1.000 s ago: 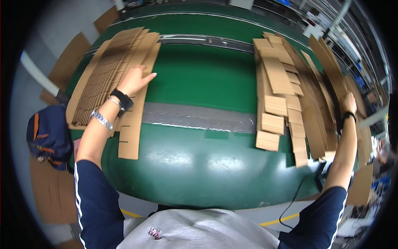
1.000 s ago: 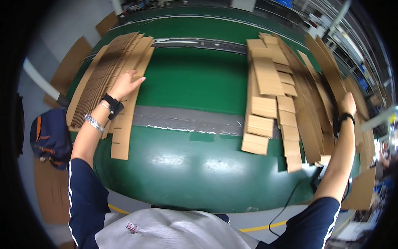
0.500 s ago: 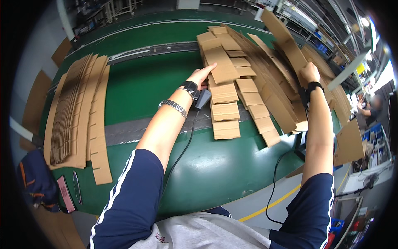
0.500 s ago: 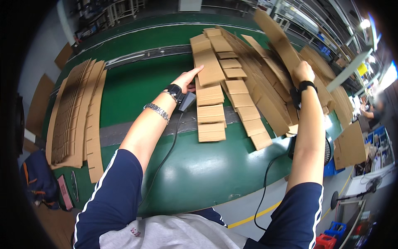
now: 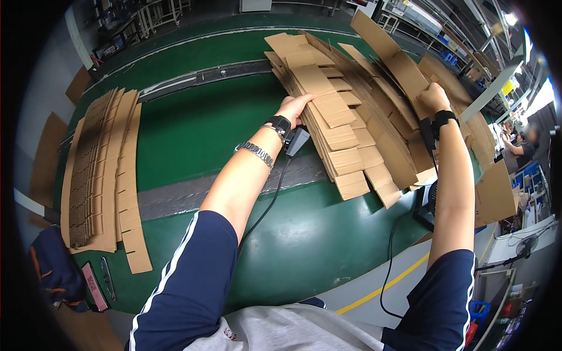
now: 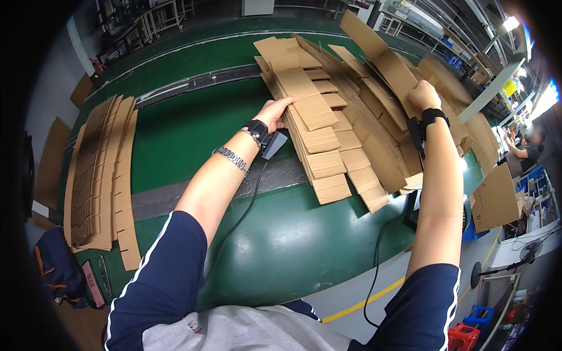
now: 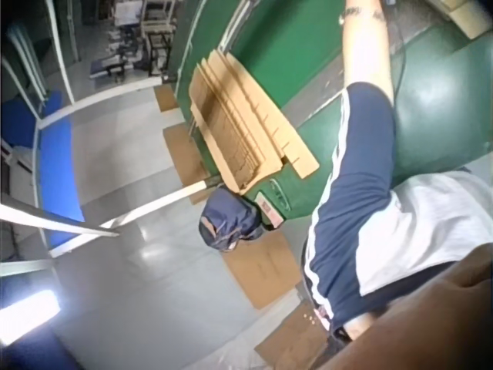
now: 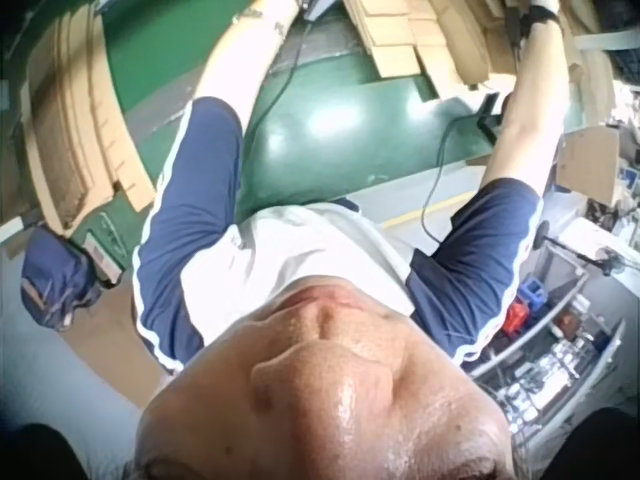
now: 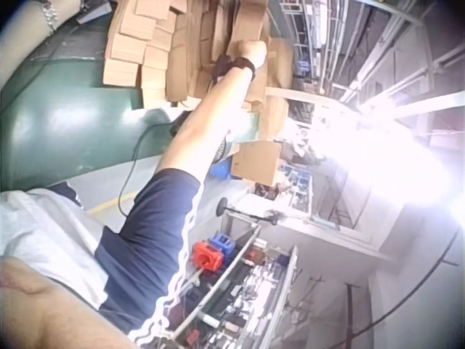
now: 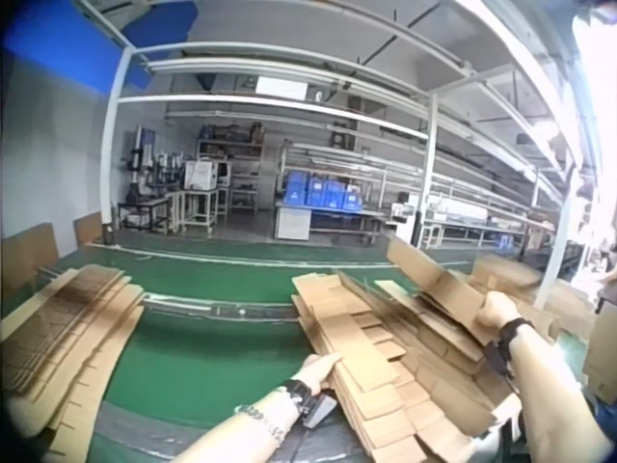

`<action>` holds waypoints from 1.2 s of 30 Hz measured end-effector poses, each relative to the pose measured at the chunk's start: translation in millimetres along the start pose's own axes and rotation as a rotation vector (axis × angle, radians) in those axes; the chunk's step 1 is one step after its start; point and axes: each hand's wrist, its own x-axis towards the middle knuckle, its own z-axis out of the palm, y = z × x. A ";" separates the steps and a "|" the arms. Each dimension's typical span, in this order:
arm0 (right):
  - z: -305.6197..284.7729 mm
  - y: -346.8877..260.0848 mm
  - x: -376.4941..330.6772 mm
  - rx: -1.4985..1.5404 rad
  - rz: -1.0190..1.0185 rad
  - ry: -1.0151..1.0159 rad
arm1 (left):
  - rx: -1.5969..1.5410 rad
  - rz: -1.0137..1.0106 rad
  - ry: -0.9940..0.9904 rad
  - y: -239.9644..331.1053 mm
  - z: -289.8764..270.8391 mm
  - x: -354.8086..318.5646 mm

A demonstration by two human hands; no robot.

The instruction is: Assembling interlocking cardboard dividers on a workbench.

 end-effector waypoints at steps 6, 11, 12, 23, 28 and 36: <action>9.1 2.8 7.4 -0.002 -0.054 0.010 | -0.253 0.196 0.078 22.1 -30.7 11.5; 5.6 6.2 9.2 0.002 -0.040 -0.021 | -0.222 0.278 -0.012 54.9 -34.2 10.6; 4.7 8.2 9.3 -0.008 -0.037 -0.032 | -0.207 0.286 -0.057 55.6 -26.8 10.3; 8.3 -13.4 -13.9 -0.070 -0.023 -0.014 | 0.447 0.127 0.025 -31.9 67.7 26.7; 8.7 -9.2 -8.5 -0.086 -0.042 -0.042 | 0.215 0.052 0.129 -22.0 65.0 11.9; 7.8 -28.6 -15.2 -0.118 -0.026 0.086 | 0.044 0.073 0.077 -21.5 50.5 6.0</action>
